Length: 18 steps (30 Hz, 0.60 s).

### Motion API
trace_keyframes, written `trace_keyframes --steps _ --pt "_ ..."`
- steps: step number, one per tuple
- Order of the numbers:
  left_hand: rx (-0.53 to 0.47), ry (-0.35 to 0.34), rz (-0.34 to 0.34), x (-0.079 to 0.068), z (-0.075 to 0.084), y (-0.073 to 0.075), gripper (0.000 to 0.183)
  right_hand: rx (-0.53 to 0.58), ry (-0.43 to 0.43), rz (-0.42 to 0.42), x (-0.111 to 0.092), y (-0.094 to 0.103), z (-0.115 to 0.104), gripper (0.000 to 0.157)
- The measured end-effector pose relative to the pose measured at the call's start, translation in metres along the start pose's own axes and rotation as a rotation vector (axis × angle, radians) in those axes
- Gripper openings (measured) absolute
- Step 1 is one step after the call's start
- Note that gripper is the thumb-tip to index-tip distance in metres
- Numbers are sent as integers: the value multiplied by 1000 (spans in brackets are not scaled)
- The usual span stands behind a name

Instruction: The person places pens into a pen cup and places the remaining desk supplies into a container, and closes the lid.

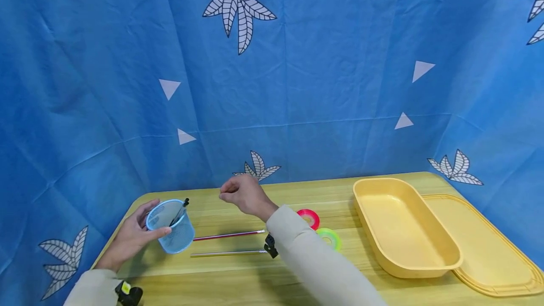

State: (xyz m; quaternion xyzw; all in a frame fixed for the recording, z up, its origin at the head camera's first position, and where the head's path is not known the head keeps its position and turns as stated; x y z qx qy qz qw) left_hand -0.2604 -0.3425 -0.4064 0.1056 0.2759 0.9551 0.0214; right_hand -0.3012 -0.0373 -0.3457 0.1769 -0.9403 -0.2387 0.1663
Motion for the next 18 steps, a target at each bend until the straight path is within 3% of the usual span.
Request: trace_keyframes --steps 18 --pt "-22 -20 5 1 -3 1 84 -30 -28 -12 -23 17 47 3"
Point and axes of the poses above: each hand's wrist, its own x-axis towards the middle knuckle, its own y-axis out of the back of the hand, z = x × y, the point moved 2 cm from there along x, towards the middle knuckle, and after that the axes turned 1 degree about x, right-handed, at the moved point
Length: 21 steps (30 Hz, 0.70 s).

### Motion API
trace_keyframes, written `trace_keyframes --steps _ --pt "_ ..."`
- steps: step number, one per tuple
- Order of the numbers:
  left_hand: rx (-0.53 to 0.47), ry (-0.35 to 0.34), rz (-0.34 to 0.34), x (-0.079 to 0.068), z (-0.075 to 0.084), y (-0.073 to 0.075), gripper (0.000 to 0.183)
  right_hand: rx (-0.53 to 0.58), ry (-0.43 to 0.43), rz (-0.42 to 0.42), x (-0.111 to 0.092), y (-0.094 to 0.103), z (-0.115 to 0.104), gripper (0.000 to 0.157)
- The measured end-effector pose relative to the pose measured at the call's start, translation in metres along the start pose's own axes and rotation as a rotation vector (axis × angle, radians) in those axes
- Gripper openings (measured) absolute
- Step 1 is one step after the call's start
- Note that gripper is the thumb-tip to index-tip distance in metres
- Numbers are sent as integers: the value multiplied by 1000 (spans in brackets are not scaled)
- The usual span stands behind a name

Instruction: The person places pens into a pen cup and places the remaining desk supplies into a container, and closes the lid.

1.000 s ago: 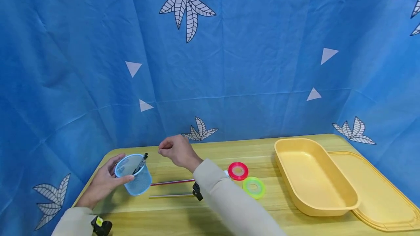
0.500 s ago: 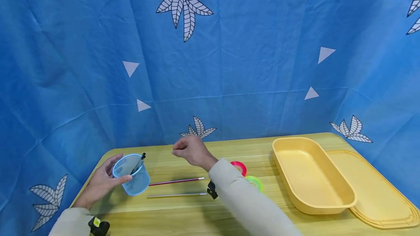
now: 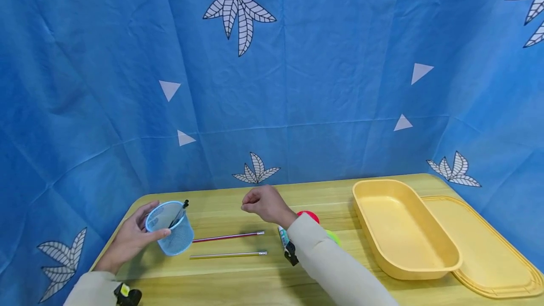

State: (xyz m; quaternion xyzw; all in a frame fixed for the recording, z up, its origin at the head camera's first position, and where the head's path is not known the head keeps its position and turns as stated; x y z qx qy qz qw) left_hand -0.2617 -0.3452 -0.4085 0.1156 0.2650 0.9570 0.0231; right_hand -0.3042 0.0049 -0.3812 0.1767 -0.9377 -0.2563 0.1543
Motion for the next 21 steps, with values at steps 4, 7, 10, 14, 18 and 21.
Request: trace_keyframes --steps 4,7,10,14,18,21 --pt "14 8 -2 0 0 0 84 27 -33 -4 -4 0 7 4" --pt "21 9 2 -1 0 0 84 43 -44 -8 -7 -2 13 5" --pt "18 14 2 -2 -1 0 83 42 -56 -8 -8 -4 19 4" --pt "13 24 1 -2 -2 0 84 32 -74 -8 -9 -6 25 4" --pt "31 35 4 0 -1 -1 84 17 -94 -4 -10 -7 31 5" --pt "41 38 5 1 0 -1 85 10 -104 -6 -11 -7 35 5"
Point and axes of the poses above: each hand's wrist, its own x-axis towards the middle knuckle, its own y-axis out of the back of the hand, z = x × y, the point moved 2 cm from there along x, towards the middle knuckle, and after that the axes turned 1 degree about x, right-handed, at the moved point
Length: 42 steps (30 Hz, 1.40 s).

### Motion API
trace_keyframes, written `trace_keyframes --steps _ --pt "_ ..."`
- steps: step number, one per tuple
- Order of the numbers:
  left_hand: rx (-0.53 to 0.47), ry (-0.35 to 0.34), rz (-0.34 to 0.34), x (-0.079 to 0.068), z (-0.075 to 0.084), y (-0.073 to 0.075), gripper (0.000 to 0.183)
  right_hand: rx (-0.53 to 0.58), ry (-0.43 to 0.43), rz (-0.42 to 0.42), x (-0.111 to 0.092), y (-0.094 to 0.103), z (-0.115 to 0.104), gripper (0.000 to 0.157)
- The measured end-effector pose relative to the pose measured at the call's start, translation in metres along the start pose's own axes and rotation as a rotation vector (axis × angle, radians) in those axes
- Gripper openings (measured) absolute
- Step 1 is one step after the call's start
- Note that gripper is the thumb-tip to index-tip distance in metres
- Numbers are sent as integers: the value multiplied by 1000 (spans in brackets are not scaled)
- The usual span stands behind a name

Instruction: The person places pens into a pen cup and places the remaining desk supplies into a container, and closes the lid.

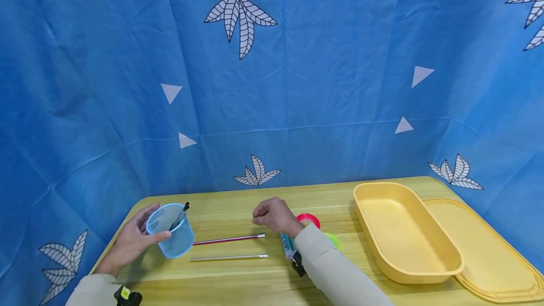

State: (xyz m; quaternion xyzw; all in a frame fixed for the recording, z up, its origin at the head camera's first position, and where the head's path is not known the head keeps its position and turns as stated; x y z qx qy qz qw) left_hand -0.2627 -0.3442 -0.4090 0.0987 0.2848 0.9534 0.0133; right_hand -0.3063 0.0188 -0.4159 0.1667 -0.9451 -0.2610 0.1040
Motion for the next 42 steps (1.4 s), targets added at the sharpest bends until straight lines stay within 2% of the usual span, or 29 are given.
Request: trace_keyframes --steps 12,19,24,31,42 --pt "-3 -6 -8 1 2 0 84 -60 -58 -34 -5 -3 11 5" --pt "-28 -34 -2 1 1 0 84 -65 -79 -54 -7 -6 17 12" --pt "-43 -39 -2 1 0 0 84 -56 -65 -70 -9 -8 17 16" --pt "-48 -36 -9 0 1 0 84 -113 -15 -84 -9 -11 17 23" --pt "-70 -33 -7 -1 0 1 82 -62 8 -163 -8 -10 21 20"
Point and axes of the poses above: each hand's wrist, its own x-axis towards the middle knuckle, its own y-axis out of the back of the hand, z = x × y, the point moved 2 cm from there along x, towards the middle knuckle, and after that the axes turned 1 degree about x, right-handed, at the moved point
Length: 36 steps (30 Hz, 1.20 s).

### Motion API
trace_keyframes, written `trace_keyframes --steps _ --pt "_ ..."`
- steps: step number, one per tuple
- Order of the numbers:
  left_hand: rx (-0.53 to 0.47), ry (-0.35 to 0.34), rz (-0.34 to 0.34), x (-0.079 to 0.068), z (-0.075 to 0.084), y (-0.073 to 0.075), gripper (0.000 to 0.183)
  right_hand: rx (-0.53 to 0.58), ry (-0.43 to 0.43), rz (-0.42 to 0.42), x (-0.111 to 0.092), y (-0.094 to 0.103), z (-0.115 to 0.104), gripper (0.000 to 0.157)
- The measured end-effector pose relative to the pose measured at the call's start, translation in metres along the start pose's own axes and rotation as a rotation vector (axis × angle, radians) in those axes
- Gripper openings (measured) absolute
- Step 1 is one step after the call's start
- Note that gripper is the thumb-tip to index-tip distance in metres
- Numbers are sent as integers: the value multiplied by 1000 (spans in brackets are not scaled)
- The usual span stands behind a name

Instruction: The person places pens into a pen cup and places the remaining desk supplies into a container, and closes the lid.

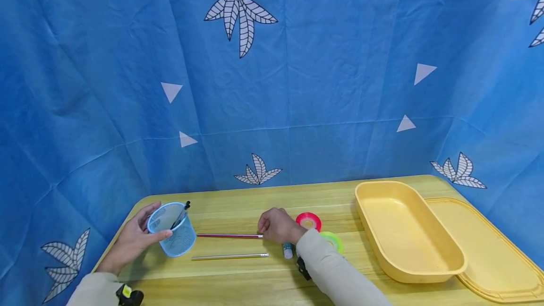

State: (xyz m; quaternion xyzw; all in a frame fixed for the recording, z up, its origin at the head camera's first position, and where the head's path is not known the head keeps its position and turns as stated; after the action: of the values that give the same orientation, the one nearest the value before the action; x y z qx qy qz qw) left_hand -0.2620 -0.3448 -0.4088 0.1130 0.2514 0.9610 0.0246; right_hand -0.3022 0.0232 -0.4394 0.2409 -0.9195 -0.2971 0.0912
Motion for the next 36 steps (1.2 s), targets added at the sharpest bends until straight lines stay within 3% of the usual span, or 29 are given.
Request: trace_keyframes --steps 7,14,24,36 --pt "4 -1 1 1 0 0 83 52 31 15 1 12 -4 13" --pt "1 16 -1 -1 1 0 84 241 -27 63 4 20 -10 11" --pt "3 9 1 -2 1 0 83 317 -37 121 5 31 -20 10" --pt "0 15 -3 -1 1 0 83 363 18 130 8 50 -41 10"
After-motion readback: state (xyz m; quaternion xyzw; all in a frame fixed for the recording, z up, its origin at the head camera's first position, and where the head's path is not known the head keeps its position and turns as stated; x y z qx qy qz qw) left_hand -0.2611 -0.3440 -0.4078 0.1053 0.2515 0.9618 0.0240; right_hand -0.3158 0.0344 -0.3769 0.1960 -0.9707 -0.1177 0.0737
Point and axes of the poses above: each hand's wrist, its own x-axis towards the middle knuckle, its own y-axis out of the back of the hand, z = x × y, the point moved 2 cm from there along x, towards the middle knuckle, and after that the axes turned 1 degree about x, right-handed, at the moved point
